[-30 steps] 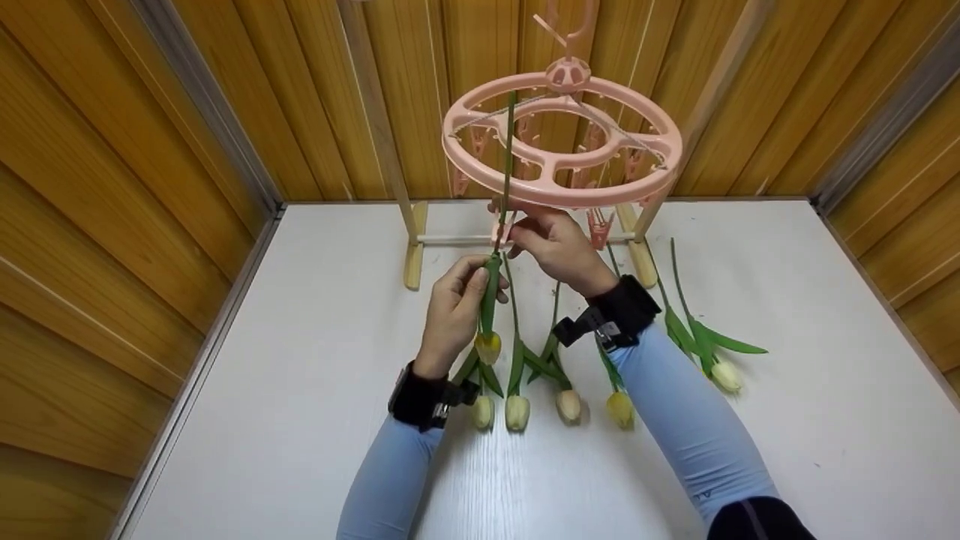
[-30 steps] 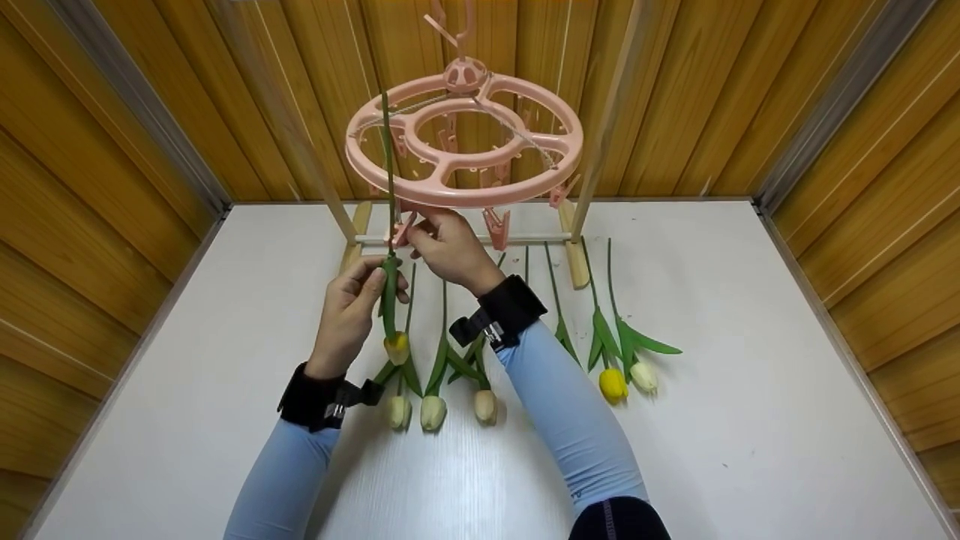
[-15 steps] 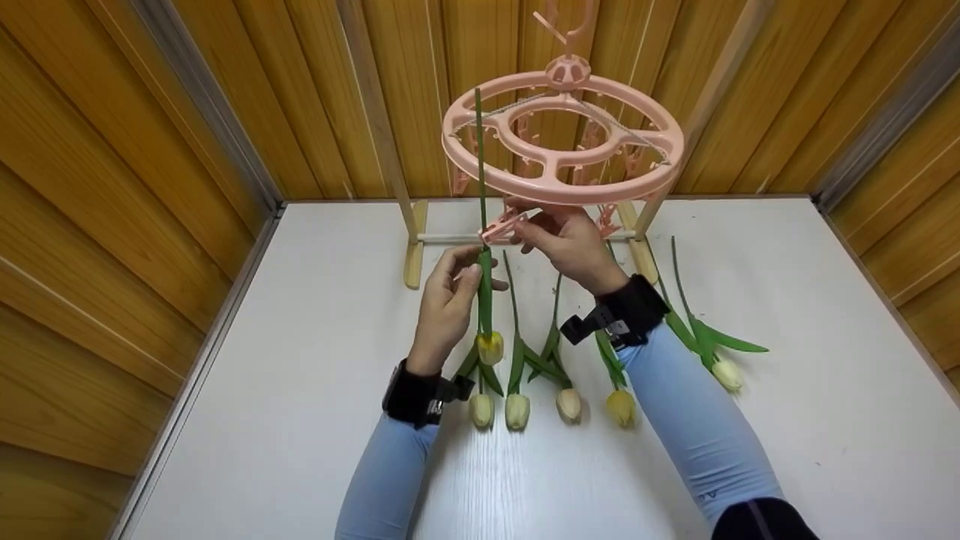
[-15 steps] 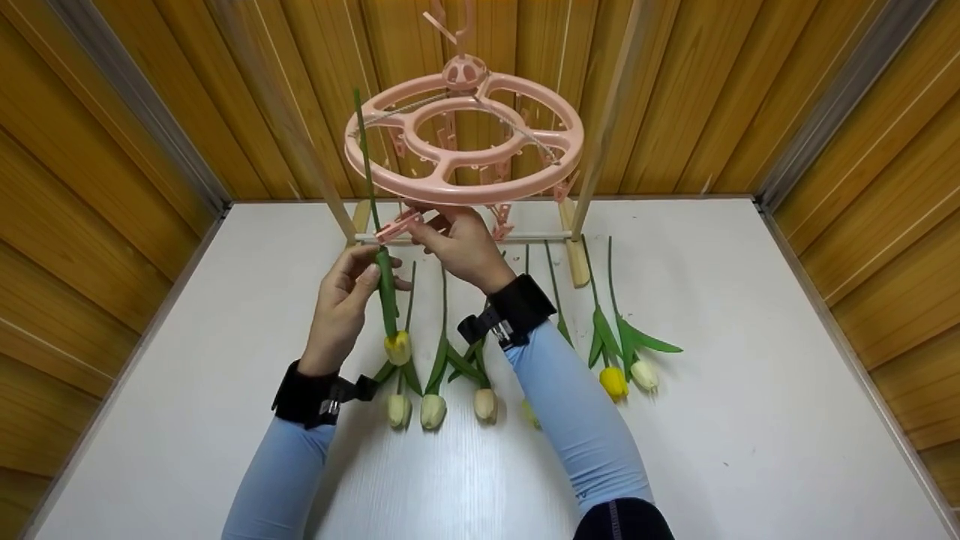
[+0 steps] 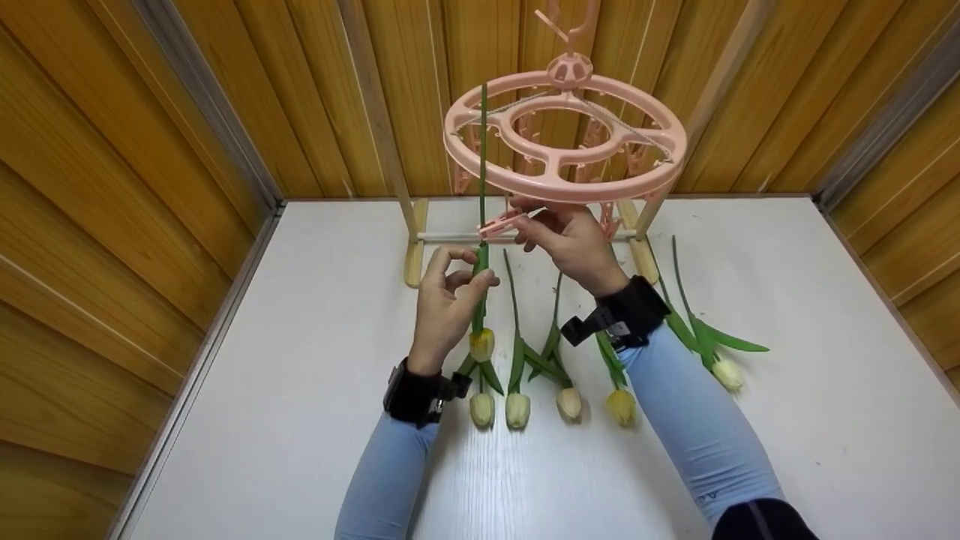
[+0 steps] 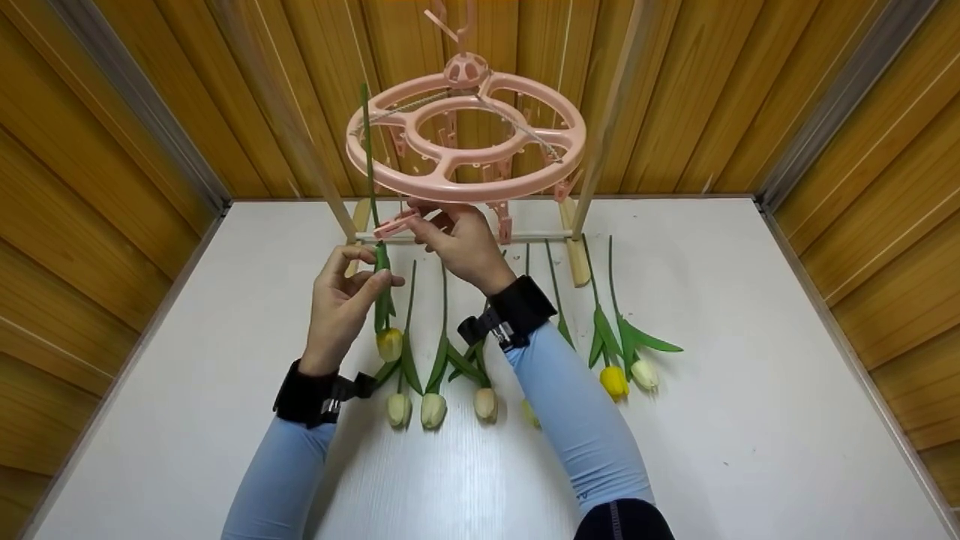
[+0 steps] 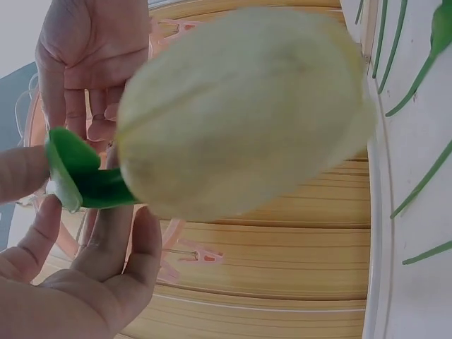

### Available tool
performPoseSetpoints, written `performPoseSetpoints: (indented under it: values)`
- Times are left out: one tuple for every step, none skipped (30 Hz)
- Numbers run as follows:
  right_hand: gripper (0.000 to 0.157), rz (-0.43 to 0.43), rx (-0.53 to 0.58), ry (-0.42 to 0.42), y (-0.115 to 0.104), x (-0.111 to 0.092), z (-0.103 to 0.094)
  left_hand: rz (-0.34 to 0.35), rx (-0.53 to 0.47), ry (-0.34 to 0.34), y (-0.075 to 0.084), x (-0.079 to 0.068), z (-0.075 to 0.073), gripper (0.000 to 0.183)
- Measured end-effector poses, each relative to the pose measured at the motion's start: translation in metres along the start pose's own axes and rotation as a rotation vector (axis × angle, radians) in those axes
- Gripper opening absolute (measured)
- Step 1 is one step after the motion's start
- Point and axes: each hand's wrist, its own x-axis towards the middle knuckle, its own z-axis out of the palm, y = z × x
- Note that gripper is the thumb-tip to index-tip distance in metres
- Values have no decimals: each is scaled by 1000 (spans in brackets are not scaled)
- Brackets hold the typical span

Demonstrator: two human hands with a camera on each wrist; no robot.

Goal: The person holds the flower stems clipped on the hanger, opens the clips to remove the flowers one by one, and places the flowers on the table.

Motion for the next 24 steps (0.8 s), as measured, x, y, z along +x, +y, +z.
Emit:
performPoseSetpoints:
  values:
    - [26,-4,3,1,0,0,0,5,6,0,0,0,0,23]
    - [26,-6,4,2,0,0,0,9,8,1,-1,0,0,22]
    - [25,-8,2,3,0,0,0,14,8,2,-1,0,0,21]
    - [25,-12,-2,4,0,0,0,16,8,2,-2,0,-1,20]
    - [25,-14,-5,4,0,-1,0,16,8,2,-2,1,-1,20]
    - [25,-14,-10,3,0,-1,0,16,8,2,-3,1,-1,19]
    - [26,-15,-13,3,0,-1,0,14,7,2,-3,1,-1,19]
    - [26,-13,-14,3,0,-2,-1,13,6,3,-3,1,-1,19]
    - [27,-11,-13,2,0,-2,-1,13,5,3,-4,1,-1,20]
    - [27,-6,-11,2,0,-2,0,13,4,4,-4,1,-1,20]
    - [28,1,-6,2,0,-2,0,13,4,6,-4,1,-1,20]
    - [28,7,-2,1,-1,-3,0,15,3,7,-5,1,-1,20]
    - [28,13,2,0,-1,-3,0,18,1,9,-5,1,-1,20]
    - [28,18,3,-1,-2,-3,0,22,1,11,-5,1,-1,21]
    - [28,22,4,-1,-2,-3,0,25,6,14,-5,1,-1,20]
    - [28,25,3,-1,-3,-3,1,30,20,19,-6,1,-1,20]
    - [28,26,2,-3,-3,-3,1,38,41,23,-6,1,-1,20]
    - [29,24,-3,-2,-3,-3,1,46,62,28,-6,2,-1,19]
    - [29,23,-10,0,-3,-3,1,55,84,32,-6,2,-1,19]
    - [29,24,-16,2,-4,-3,1,60,107,37,-7,2,-2,19]
    - [30,21,-21,3,-4,-3,1,64,127,41,-7,2,-2,19]
    - [31,17,-30,5,-4,-4,1,67,147,44,-7,2,-2,20]
    - [31,17,-38,7,-3,-4,1,68,160,44,-7,2,-2,20]
    - [32,15,-47,11,-3,-4,1,67,164,43,-7,2,-2,20]
